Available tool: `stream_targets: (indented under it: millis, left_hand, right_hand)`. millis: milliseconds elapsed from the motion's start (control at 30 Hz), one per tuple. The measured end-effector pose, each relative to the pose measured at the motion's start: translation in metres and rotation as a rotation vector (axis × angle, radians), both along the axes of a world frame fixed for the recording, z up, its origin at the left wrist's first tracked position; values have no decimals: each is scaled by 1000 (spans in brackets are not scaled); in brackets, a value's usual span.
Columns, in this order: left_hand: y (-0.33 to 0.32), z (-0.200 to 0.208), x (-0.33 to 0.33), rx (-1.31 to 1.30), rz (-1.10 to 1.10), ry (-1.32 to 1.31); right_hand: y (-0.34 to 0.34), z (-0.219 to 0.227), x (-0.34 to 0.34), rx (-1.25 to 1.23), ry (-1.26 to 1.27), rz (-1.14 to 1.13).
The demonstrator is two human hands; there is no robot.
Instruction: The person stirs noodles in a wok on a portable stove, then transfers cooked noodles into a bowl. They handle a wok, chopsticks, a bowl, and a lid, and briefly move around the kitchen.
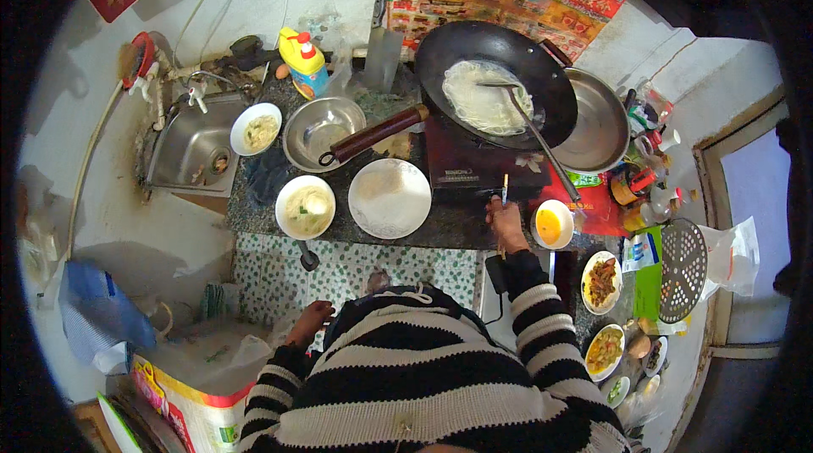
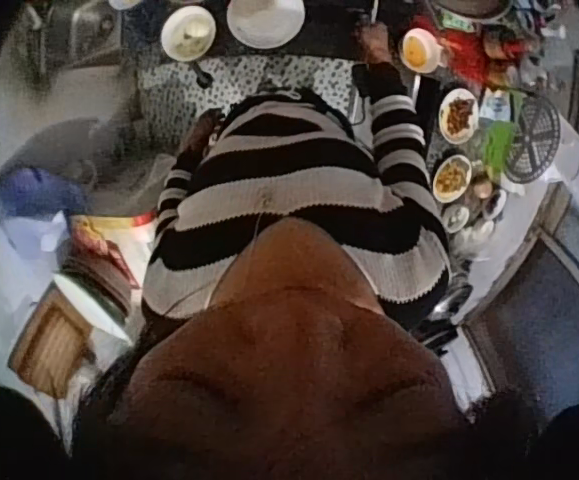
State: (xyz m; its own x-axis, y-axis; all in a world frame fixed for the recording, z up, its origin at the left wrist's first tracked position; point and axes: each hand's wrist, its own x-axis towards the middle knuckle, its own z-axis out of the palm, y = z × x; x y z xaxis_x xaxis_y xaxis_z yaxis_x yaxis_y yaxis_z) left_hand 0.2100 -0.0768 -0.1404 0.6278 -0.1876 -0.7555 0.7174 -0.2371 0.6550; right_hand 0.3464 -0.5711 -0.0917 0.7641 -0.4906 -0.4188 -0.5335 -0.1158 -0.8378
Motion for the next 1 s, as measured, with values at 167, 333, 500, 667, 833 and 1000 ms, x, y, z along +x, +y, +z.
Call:
stream_targets:
  millis: [167, 333, 500, 667, 833, 1000]
  left_hand:
    - [5, -15, 0, 55, 59, 63]
    - [8, -28, 0, 17, 41, 72]
    - [17, -46, 0, -7, -16, 46]
    - [29, -65, 2, -44, -38, 124]
    - [-1, -8, 7, 83, 29, 67]
    - [16, -48, 1, 32, 2, 60]
  right_hand:
    - [0, 1, 0, 55, 37, -41]
    - [-6, 1, 0, 105, 42, -32]
    - [-5, -2, -1, 149, 16, -54]
    - [1, 6, -1, 279, 30, -88]
    - [-2, 10, -6, 342, 29, -86]
    - [-1, 8, -2, 292, 81, -107]
